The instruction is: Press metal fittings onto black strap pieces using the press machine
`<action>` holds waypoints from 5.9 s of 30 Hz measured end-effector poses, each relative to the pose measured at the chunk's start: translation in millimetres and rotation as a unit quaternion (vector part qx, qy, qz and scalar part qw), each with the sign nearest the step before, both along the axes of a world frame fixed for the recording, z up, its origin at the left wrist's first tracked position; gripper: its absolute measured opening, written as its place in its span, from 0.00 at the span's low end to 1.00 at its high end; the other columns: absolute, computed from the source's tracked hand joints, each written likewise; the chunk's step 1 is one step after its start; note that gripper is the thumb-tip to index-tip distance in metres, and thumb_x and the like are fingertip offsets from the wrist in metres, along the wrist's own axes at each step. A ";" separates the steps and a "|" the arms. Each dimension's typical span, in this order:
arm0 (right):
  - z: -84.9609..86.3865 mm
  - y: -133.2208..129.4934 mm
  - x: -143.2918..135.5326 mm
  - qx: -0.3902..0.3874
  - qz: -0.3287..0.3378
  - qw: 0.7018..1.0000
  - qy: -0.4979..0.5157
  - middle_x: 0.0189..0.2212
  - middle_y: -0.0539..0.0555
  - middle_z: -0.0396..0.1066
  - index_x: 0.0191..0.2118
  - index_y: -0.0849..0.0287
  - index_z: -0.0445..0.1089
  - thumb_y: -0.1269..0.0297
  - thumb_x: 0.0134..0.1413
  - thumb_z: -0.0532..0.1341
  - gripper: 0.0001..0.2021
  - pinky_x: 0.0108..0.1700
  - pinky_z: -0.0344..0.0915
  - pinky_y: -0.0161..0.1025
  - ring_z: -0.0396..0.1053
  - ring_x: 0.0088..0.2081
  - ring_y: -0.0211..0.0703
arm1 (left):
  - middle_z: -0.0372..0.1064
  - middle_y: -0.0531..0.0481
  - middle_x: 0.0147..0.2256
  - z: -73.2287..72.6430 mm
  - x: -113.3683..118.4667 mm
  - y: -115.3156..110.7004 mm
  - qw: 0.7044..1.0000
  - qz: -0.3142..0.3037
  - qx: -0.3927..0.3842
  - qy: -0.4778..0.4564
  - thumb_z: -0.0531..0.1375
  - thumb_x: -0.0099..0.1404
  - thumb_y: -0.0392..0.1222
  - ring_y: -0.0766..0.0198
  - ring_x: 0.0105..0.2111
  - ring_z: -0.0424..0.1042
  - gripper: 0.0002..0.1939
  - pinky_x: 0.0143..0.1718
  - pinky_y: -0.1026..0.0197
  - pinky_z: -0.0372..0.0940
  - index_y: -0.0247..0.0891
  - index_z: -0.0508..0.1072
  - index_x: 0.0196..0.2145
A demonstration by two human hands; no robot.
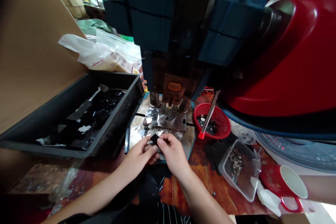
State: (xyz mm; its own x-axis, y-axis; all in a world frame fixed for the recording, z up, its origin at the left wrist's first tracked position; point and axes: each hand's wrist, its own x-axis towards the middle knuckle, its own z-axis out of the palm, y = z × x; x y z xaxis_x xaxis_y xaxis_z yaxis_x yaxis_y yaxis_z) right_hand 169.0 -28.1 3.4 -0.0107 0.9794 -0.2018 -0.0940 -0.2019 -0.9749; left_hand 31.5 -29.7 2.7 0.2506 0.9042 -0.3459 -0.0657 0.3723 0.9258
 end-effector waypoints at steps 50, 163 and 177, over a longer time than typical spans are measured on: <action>-7.6 106.3 32.1 0.190 -0.099 0.939 -0.270 0.35 0.54 0.69 0.39 0.61 0.70 0.59 0.49 0.57 0.13 0.43 0.62 0.41 0.65 0.38 0.43 | 0.73 0.48 0.40 8.4 24.1 131.2 0.878 0.012 0.394 0.271 0.56 0.59 0.34 0.58 0.44 0.70 0.12 0.50 0.57 0.62 0.38 0.76 0.39; -1.1 70.3 41.9 0.394 -0.058 0.748 -0.531 0.48 0.52 0.71 0.47 0.52 0.72 0.60 0.60 0.56 0.12 0.60 0.52 0.58 0.60 0.55 0.51 | 0.74 0.48 0.35 11.9 16.4 115.6 0.853 0.092 0.402 0.320 0.59 0.59 0.40 0.56 0.39 0.71 0.07 0.45 0.51 0.62 0.40 0.77 0.34; -5.7 48.6 58.2 0.312 -0.135 0.866 -0.366 0.44 0.57 0.72 0.44 0.55 0.71 0.55 0.61 0.52 0.15 0.51 0.63 0.50 0.68 0.47 0.48 | 0.70 0.47 0.42 11.5 2.0 99.8 0.865 0.140 0.388 0.287 0.56 0.63 0.43 0.56 0.44 0.68 0.10 0.43 0.55 0.64 0.41 0.73 0.40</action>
State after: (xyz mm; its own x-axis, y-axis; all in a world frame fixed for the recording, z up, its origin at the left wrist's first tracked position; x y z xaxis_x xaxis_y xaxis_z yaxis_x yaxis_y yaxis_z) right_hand 227.2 20.4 -2.4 0.1430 0.8472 0.5116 0.6345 0.3183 -0.7044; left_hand 33.6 70.1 14.2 -0.0263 0.9170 0.3979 0.5000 -0.3326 0.7996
